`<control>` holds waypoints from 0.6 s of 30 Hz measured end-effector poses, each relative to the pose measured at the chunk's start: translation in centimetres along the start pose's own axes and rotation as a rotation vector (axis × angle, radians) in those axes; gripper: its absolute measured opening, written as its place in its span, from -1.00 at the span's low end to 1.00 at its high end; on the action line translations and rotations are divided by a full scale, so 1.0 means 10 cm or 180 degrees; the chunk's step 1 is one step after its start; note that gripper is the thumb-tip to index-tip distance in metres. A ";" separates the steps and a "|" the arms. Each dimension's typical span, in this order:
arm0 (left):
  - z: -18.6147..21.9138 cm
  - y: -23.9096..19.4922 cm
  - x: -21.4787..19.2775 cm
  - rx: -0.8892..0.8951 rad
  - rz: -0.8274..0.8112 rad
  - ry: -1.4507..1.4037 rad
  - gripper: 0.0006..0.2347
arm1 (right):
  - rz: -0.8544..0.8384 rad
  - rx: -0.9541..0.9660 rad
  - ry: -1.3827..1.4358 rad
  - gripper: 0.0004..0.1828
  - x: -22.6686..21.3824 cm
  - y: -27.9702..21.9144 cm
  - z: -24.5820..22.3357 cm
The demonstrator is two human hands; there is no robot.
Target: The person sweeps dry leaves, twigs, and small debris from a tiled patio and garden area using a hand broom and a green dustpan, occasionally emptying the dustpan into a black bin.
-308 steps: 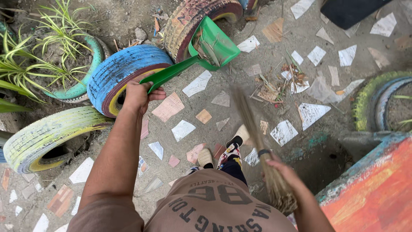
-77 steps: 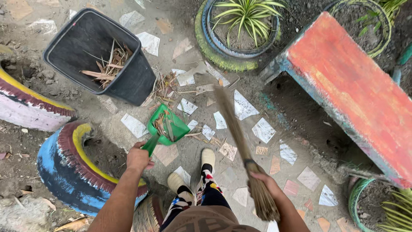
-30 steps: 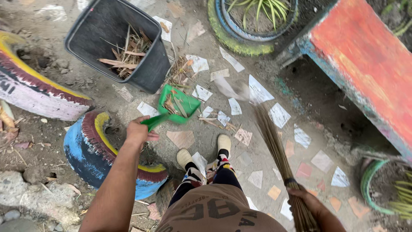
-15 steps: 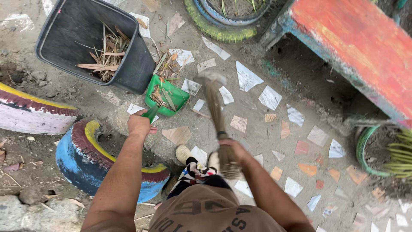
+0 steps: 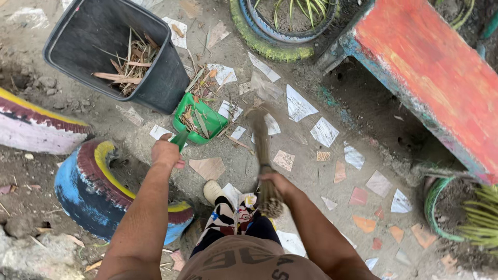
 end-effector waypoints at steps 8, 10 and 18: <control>-0.27 0.26 0.12 -0.0219 0.0282 -0.0147 -0.68 | -0.0202 -0.0450 -0.0166 -0.05 -0.82 -1.08 -0.63; -0.27 0.26 0.15 -0.0197 0.0258 -0.0308 -0.69 | 0.0107 -0.0335 0.0196 -0.05 -1.50 -1.22 -0.43; -0.01 0.14 0.31 -0.0015 0.0490 0.0141 -0.76 | 0.0637 0.0292 0.1179 -0.50 -2.41 -0.14 -0.35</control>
Point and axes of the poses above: each hand's wrist, its own y-axis towards the middle knuckle, its own x-axis out of the palm, z = x × y, the point moved 10 cm from there along y, towards the middle knuckle, and after that the axes turned 8 degrees about z, right-handed, at the moved point
